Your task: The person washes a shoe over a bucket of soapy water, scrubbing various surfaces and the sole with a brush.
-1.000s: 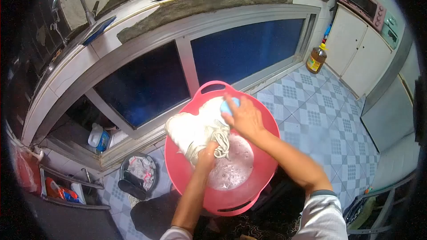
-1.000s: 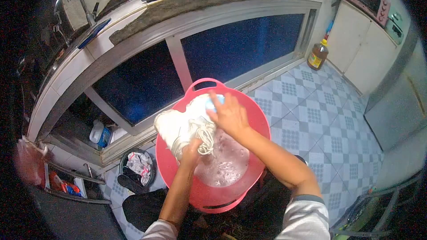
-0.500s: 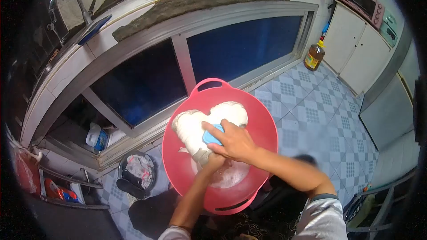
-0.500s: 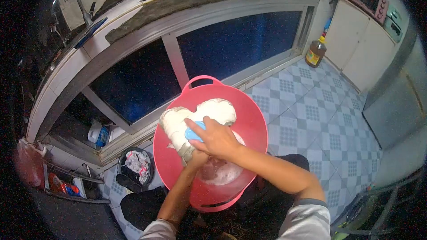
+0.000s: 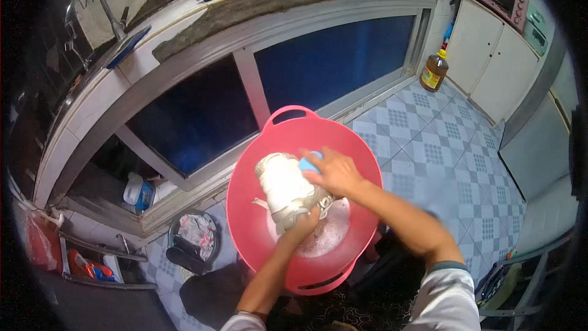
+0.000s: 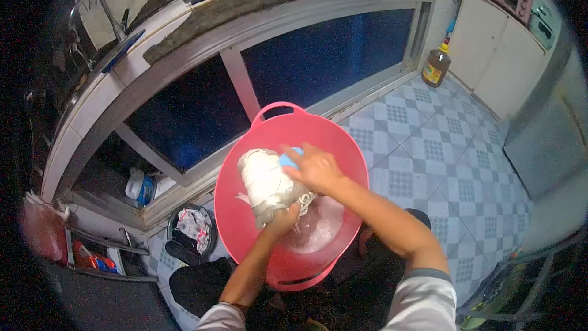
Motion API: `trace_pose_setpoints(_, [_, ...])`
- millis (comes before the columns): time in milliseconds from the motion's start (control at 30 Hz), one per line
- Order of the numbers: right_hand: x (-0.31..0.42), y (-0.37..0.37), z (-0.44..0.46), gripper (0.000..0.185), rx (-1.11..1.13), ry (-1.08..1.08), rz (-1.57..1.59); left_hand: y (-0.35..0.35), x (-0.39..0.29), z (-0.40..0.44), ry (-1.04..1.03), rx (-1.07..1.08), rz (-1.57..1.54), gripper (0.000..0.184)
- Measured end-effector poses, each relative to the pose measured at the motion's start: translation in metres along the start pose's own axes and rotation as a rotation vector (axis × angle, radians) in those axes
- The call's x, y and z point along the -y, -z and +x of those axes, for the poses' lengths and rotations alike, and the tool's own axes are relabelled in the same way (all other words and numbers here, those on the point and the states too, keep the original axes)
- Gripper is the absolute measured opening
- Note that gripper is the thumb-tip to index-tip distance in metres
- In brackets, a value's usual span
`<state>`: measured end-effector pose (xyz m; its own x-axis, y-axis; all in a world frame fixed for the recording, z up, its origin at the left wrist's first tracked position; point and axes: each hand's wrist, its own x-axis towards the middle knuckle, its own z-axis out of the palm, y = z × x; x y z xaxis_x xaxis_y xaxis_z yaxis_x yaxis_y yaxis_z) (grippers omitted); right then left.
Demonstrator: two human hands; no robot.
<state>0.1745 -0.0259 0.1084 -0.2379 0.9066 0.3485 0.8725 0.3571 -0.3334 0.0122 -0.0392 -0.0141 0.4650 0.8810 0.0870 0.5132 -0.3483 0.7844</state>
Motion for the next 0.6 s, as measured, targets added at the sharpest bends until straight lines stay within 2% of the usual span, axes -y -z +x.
trace_pose_setpoints(33, [-0.007,0.004,0.002,0.055,0.049,-0.140,-0.034,0.002,-0.002,0.002,-0.013,0.000,0.007,0.047])
trace_pose_setpoints(100, [0.009,-0.001,-0.003,0.054,0.027,-0.115,-0.040,0.006,-0.016,-0.003,-0.007,-0.022,-0.051,0.049])
trace_pose_setpoints(133, [0.026,-0.002,-0.004,0.054,0.001,-0.005,0.028,0.012,-0.030,-0.003,0.048,0.012,-0.230,0.054])
trace_pose_setpoints(167, [0.040,0.000,-0.006,0.054,-0.025,0.101,0.103,0.014,-0.034,-0.010,0.059,0.014,-0.233,0.054])
trace_pose_setpoints(200, [0.049,0.008,-0.004,0.053,0.076,0.098,0.080,0.018,-0.037,-0.017,0.068,0.036,-0.172,0.054])
trace_pose_setpoints(233, [0.038,0.003,0.001,0.053,0.077,0.093,0.084,0.021,-0.040,-0.022,0.069,0.060,-0.110,0.054])
trace_pose_setpoints(300, [0.012,-0.002,0.009,0.053,-0.012,-0.293,0.004,0.028,-0.048,-0.026,0.054,0.103,0.012,0.054])
trace_pose_setpoints(400, [0.016,0.001,0.004,0.053,-0.075,-0.311,0.057,0.029,-0.050,-0.009,0.009,0.122,0.133,0.054])
trace_pose_setpoints(500, [0.039,0.006,-0.001,0.054,-0.127,-0.312,0.182,0.015,-0.031,-0.008,-0.290,-0.181,-0.004,0.041])
trace_pose_setpoints(600, [0.041,0.006,0.002,0.056,-0.213,-0.242,0.196,0.023,-0.045,-0.003,-0.330,-0.232,-0.097,0.040])
